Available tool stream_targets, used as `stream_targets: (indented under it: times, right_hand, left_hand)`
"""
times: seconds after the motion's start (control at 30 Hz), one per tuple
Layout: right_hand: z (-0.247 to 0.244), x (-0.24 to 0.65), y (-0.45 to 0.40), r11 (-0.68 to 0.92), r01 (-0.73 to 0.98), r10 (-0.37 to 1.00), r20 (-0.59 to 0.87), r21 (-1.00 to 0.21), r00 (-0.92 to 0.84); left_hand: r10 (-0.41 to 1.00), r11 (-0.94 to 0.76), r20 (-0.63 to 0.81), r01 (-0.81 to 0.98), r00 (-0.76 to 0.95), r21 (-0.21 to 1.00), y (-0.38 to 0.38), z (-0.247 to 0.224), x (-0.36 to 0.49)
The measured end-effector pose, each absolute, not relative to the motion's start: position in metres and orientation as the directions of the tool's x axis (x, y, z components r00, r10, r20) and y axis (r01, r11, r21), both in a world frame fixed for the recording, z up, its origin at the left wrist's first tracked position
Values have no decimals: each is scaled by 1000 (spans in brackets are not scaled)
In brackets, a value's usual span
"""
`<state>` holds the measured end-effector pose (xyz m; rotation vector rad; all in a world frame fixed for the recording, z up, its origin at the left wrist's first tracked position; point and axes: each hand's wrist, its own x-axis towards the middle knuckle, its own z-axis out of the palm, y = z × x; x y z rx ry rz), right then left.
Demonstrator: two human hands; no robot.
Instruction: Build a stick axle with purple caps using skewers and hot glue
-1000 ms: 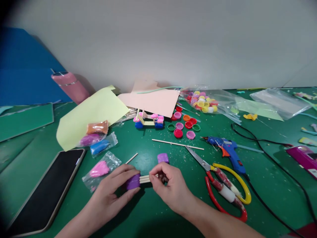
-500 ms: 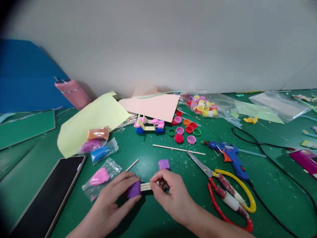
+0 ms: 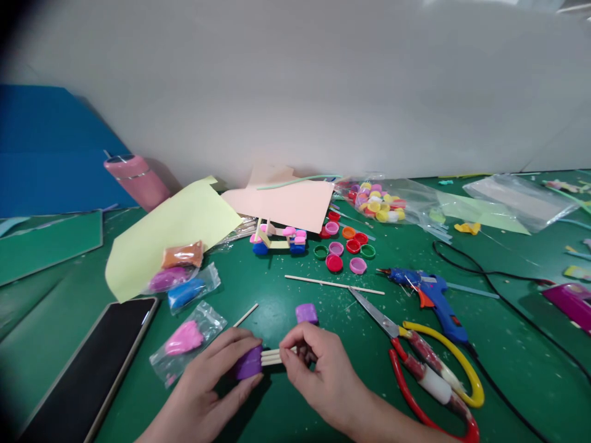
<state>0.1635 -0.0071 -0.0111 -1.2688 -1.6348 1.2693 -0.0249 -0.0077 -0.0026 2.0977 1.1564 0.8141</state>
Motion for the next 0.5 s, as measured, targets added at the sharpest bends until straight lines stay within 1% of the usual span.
stream_targets:
  times: [0.5]
  right_hand:
    - [-8, 164, -7, 32, 278, 960, -48, -960, -276]
  left_hand:
    - [876, -438, 216, 524, 431, 731, -8, -1, -24]
